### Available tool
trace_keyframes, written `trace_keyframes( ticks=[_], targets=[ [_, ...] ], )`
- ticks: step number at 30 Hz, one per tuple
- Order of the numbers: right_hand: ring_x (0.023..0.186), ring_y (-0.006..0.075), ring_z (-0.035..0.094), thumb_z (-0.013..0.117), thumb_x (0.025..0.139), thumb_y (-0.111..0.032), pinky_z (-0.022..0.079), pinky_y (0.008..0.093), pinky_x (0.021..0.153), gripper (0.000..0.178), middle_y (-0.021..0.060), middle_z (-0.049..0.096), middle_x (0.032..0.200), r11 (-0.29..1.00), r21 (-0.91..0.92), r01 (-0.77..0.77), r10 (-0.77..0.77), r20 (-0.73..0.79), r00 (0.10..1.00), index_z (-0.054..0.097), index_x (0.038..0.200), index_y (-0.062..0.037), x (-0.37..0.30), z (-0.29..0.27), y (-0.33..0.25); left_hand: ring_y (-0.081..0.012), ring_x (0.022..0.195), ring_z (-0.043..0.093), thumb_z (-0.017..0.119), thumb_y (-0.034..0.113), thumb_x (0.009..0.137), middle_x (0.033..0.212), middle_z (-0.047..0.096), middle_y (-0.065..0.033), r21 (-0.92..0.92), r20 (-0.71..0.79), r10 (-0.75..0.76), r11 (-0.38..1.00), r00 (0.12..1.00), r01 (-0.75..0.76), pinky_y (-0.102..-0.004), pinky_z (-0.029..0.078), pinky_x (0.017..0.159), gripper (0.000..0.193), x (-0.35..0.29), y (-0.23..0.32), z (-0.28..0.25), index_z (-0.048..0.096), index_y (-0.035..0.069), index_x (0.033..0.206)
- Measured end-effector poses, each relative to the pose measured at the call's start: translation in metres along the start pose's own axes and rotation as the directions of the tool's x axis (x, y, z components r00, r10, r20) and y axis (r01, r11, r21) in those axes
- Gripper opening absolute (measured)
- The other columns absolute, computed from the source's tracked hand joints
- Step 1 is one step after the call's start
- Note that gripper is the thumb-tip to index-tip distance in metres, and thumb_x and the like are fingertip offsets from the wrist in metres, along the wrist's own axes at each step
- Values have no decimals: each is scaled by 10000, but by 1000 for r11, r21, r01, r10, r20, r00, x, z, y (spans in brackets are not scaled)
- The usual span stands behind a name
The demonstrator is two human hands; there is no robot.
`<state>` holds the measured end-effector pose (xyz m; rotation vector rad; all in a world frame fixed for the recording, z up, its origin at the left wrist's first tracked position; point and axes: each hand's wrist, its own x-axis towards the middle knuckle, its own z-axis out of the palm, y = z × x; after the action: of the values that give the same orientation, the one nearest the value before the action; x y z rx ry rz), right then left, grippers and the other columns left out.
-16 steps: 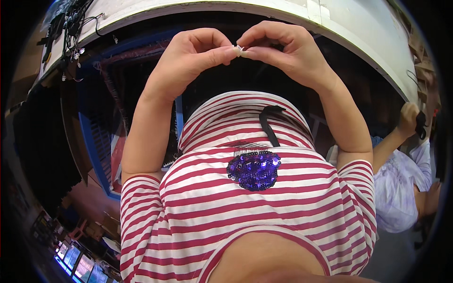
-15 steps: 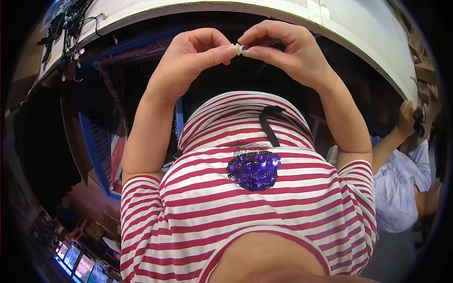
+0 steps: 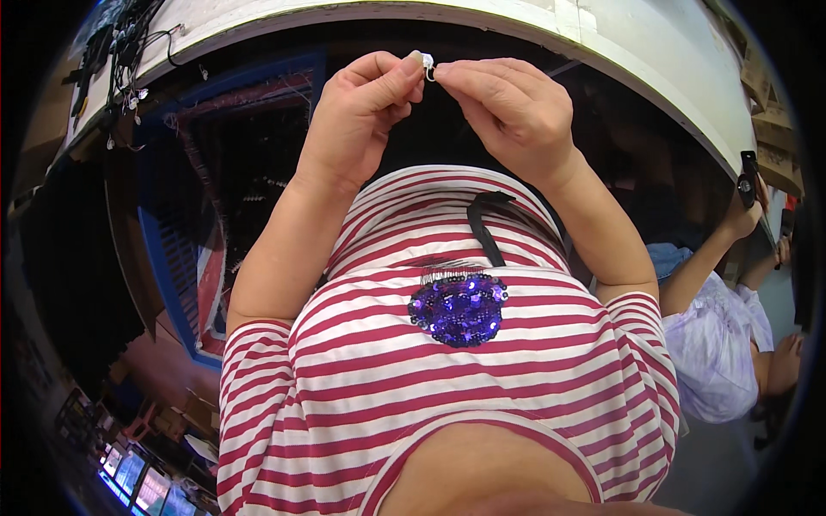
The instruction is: The person assembles small electronic components at a workbench. They apply glue from a tube into a black cylindrical housing, insert a small LED or lens, and secure it with a cap. The person repeats this process for multiple units, handling wires and placing finished items into a blue bin.
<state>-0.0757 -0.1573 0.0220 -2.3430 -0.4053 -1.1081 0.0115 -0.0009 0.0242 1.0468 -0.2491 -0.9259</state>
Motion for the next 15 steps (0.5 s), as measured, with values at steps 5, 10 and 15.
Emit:
trace_keyframes(
  ticks=[5,10,15],
  targets=[
    [678,151,637,670,673,-43,509,259,610,201,8,663,805,998,-68,-5,6,14,1000,650,859,-116,1,0,0,-73,637,451,569,179,863,698,525,-5,27,67,-29,999,997,27,-201,368,609,155,-3,8,-2,563,63,761],
    [676,179,634,669,709,-66,502,241,583,175,34,656,785,995,23,-97,97,-5,995,650,878,-101,4,3,-1,-62,646,455,575,176,859,701,530,-5,125,102,-12,992,995,0,-188,364,600,141,-9,14,-3,573,60,778],
    [657,140,626,645,766,-90,486,210,578,132,67,642,754,885,217,-411,383,162,909,637,888,-39,13,-7,-9,-63,705,505,641,170,809,754,574,-11,147,89,69,986,994,-81,-191,400,655,142,-10,16,-1,584,45,846]
  ],
)
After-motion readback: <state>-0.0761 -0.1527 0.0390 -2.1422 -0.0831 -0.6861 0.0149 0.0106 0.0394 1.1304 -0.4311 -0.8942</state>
